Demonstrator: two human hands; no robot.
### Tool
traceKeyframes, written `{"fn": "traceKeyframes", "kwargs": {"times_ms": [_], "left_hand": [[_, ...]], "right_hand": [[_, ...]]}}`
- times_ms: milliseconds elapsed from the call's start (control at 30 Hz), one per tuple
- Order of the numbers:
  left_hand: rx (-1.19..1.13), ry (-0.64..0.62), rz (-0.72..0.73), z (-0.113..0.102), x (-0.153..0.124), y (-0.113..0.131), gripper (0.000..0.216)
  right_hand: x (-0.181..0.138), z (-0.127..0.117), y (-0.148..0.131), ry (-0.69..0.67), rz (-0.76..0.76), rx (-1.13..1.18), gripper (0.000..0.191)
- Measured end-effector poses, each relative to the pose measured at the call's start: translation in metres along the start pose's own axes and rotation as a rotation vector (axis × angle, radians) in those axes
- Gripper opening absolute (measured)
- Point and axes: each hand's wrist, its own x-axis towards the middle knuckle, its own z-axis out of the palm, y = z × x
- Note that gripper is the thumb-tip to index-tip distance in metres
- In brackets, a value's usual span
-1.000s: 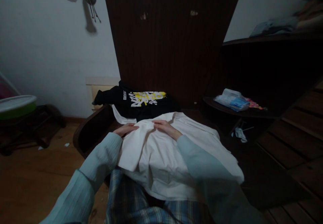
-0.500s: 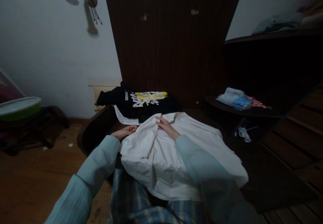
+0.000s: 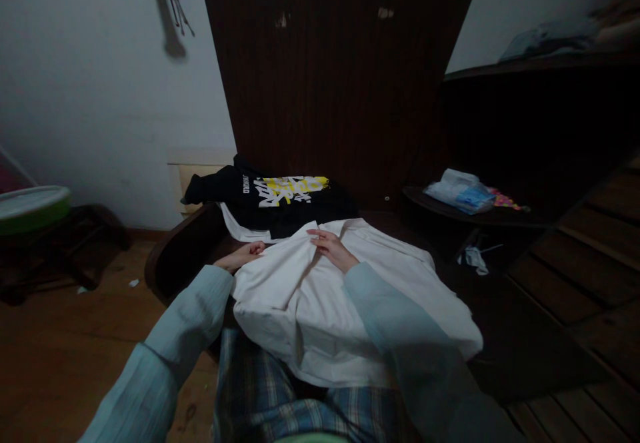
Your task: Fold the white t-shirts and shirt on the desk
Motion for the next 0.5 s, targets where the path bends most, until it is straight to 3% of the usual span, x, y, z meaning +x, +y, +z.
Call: {"fn": "traceKeyframes", "kwargs": {"times_ms": [133, 200, 333, 433, 500], "left_hand": [[0.035, 0.032, -0.073, 0.007, 0.003, 0.004, 0.047], [0.04, 0.076, -0.109, 0.012, 0.005, 0.005, 0.044], [0.019, 0.298, -0.023, 0.017, 0.013, -0.001, 0.043], [0.011, 0.481, 0.104, 0.019, 0.023, -0.008, 0.047], [0.007, 0.552, 0.155, 0.019, 0.029, -0.011, 0.049]], "right_hand": [[0.003, -0.002, -0.001, 0.176, -0.056, 0.169, 0.025], [0.002, -0.003, -0.003, 0.195, -0.033, 0.17, 0.02], [-0.008, -0.003, -0.009, 0.052, 0.078, -0.003, 0.016], [-0.013, 0.002, -0.009, -0.109, 0.156, -0.194, 0.025], [-0.013, 0.006, -0.004, -0.116, 0.137, -0.302, 0.031]]}}
